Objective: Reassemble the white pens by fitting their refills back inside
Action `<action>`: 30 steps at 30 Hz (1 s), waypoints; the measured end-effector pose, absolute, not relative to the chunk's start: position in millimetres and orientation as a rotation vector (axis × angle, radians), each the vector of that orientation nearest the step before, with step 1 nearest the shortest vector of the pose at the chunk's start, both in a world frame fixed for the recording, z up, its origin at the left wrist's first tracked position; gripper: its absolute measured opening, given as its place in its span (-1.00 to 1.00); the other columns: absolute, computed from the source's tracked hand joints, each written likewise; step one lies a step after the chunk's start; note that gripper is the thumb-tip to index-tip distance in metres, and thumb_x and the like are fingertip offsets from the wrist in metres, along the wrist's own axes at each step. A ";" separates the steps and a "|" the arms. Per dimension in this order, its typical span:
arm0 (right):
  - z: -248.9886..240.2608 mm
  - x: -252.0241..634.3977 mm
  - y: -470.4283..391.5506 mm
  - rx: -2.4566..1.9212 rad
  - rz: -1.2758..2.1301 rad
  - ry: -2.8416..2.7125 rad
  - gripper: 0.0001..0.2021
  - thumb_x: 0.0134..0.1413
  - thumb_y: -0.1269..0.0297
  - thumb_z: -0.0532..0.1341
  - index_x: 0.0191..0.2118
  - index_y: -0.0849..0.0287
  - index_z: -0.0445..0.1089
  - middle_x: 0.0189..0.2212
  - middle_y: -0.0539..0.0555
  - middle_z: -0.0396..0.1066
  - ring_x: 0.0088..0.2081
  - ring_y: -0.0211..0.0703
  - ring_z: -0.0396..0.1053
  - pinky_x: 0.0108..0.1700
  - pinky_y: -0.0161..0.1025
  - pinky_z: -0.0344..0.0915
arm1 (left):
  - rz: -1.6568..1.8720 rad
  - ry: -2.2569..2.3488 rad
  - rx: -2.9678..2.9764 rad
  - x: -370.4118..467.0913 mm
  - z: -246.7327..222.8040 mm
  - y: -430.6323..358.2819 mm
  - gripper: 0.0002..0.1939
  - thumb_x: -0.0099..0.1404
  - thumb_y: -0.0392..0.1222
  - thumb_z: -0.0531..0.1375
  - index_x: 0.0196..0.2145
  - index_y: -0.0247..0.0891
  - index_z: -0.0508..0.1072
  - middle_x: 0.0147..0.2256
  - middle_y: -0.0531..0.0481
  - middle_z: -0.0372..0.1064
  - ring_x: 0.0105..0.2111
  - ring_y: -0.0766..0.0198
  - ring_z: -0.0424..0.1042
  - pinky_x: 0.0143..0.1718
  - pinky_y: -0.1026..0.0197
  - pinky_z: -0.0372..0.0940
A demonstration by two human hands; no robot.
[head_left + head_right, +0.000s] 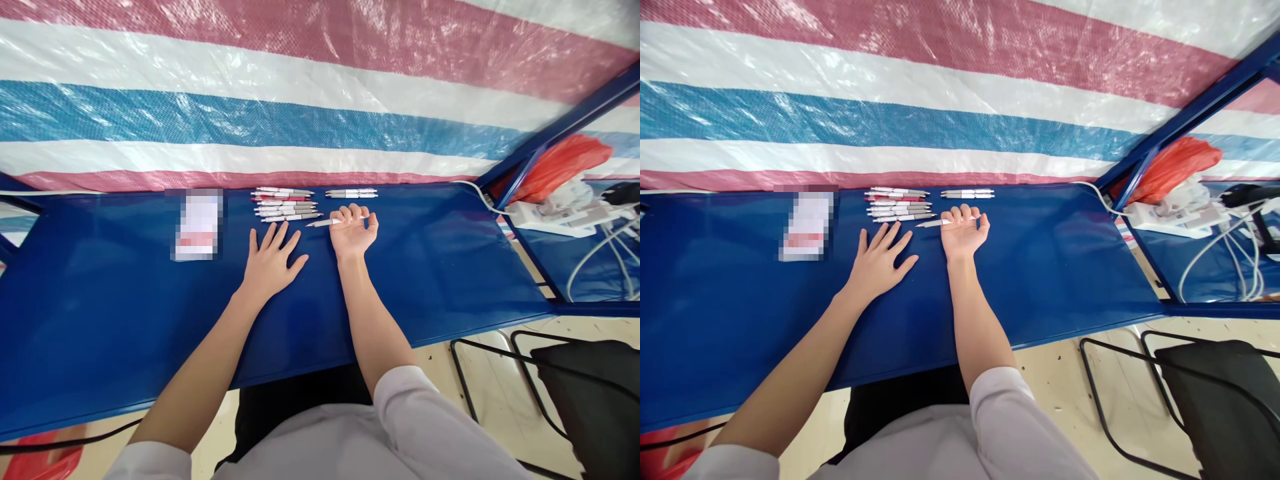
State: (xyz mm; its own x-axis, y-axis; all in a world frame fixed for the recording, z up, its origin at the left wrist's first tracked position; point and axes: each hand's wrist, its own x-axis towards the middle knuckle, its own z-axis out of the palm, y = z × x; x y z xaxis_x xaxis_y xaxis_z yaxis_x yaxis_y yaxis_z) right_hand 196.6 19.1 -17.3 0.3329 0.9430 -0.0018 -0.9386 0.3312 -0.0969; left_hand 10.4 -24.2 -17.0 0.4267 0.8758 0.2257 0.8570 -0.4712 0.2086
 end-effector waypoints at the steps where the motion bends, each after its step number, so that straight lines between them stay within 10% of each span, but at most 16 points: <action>1: -17.1 196.7 19.1 -0.086 1.231 -0.056 -0.77 0.21 0.20 -0.03 -0.48 0.07 0.06 -0.58 -0.11 0.01 -0.56 -0.26 0.02 -0.47 -0.21 0.12 | 0.471 1.579 2.600 10.7 -16.4 -24.3 -0.45 0.41 0.10 0.02 0.26 -0.15 0.29 0.33 -0.18 0.07 0.34 -0.14 0.01 0.31 -0.37 -0.27; 30: -18.9 196.8 24.7 -0.087 1.229 -0.095 -0.74 0.23 0.16 -0.04 -0.48 0.07 0.04 -0.59 -0.12 -0.02 -0.56 -0.27 -0.01 -0.48 -0.22 0.11 | 0.488 1.533 2.629 12.4 -16.2 -21.6 -0.49 0.41 0.07 0.04 0.21 -0.16 0.36 0.29 -0.17 0.17 0.31 -0.13 0.09 0.33 -0.30 -0.18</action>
State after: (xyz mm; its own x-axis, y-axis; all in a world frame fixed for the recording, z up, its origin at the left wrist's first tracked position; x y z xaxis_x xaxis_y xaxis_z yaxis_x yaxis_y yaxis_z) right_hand 196.8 24.7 -18.9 0.3318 0.9430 0.0257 -0.9357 0.3325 -0.1182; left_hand 12.4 -21.6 -16.2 0.4558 0.8571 0.2401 0.8382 -0.5041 0.2081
